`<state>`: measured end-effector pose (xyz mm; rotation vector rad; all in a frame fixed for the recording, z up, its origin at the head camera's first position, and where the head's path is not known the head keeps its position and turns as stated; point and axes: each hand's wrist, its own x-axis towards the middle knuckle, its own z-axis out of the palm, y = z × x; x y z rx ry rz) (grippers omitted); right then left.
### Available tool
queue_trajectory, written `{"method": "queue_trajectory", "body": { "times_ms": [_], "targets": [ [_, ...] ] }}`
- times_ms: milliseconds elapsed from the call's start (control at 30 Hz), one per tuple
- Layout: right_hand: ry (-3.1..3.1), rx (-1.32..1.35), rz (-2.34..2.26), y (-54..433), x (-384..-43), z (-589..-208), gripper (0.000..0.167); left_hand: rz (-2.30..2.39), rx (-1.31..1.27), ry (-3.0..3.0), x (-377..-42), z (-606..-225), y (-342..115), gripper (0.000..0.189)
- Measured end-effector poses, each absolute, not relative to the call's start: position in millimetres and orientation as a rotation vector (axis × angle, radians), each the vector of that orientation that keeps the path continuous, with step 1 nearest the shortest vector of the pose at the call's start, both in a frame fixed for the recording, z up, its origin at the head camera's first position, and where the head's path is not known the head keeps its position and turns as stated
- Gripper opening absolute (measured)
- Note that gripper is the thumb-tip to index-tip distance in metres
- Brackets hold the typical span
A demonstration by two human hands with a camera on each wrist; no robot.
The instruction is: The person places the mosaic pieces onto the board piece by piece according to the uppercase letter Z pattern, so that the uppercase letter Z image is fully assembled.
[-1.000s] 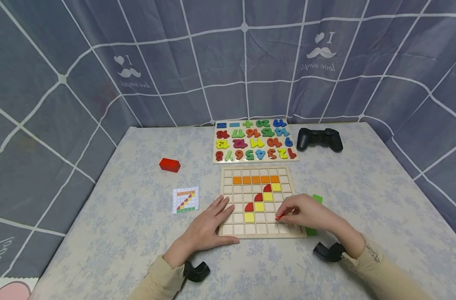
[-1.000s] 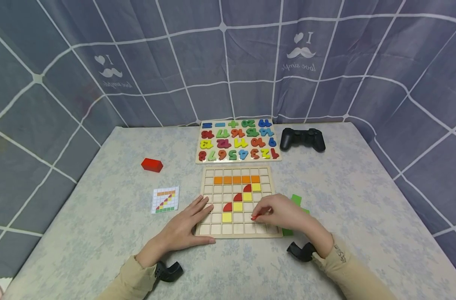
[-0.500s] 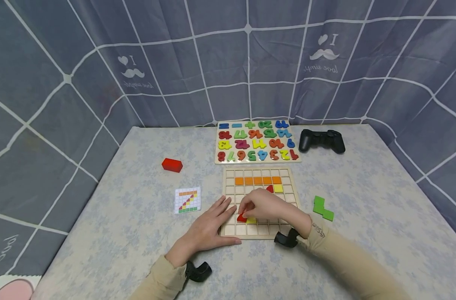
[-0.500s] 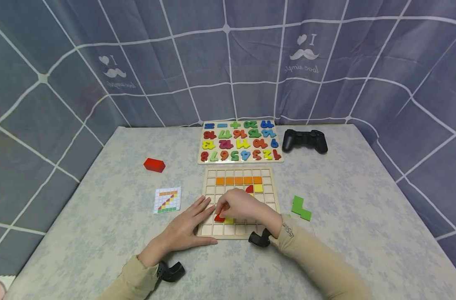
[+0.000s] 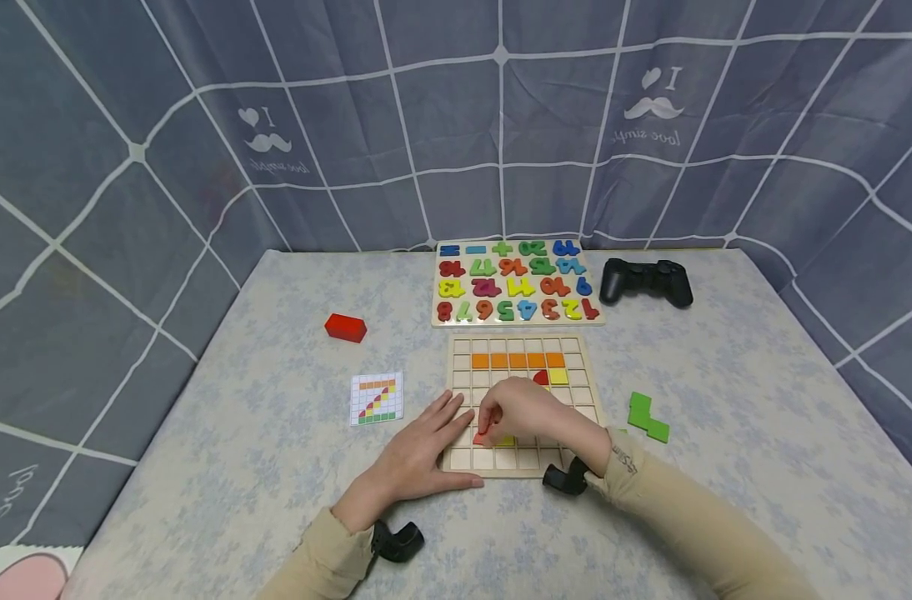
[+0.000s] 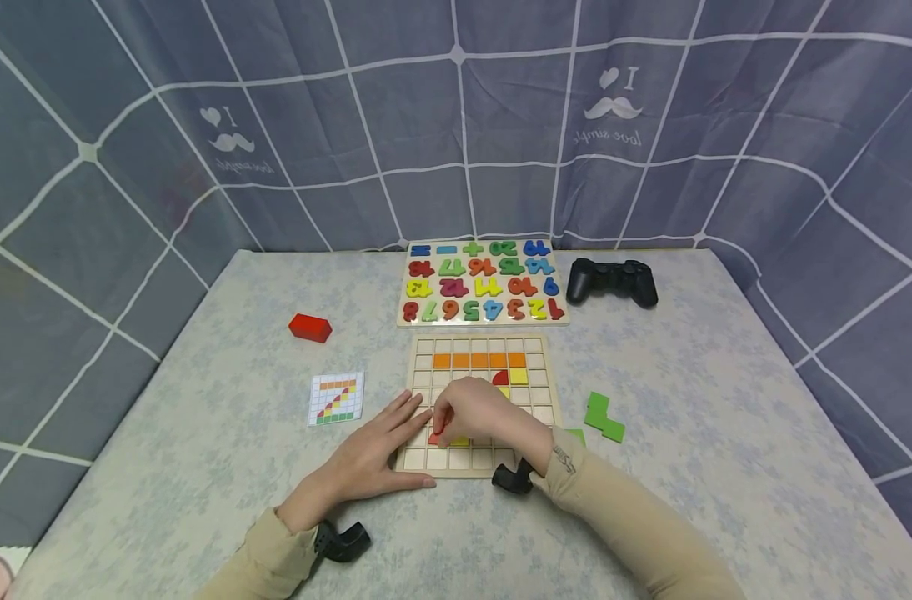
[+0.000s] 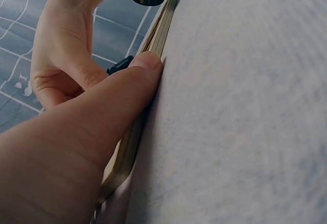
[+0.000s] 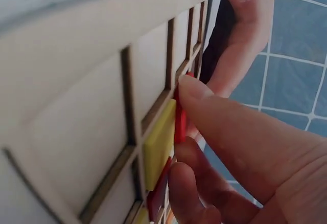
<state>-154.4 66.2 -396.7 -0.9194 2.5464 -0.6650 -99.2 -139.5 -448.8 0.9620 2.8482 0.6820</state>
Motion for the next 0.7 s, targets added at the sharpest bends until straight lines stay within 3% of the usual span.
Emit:
{"method": "queue_trajectory", "body": {
  "times_ms": [200, 467, 700],
  "targets": [
    [2.510, -0.988, -0.679, 75, -153, -398, 0.007, 0.675, 0.965, 2.847, -100, -449, -139, 0.090],
    [2.444, -0.996, -0.805, 116, -154, -381, 0.021, 0.664, 0.944, 2.839, -100, -449, -138, 0.092],
    [2.497, -0.820, -0.937, 168, -154, -370, 0.028, 0.669, 0.920, 2.826, -99, -447, -138, 0.092]
  ]
}}
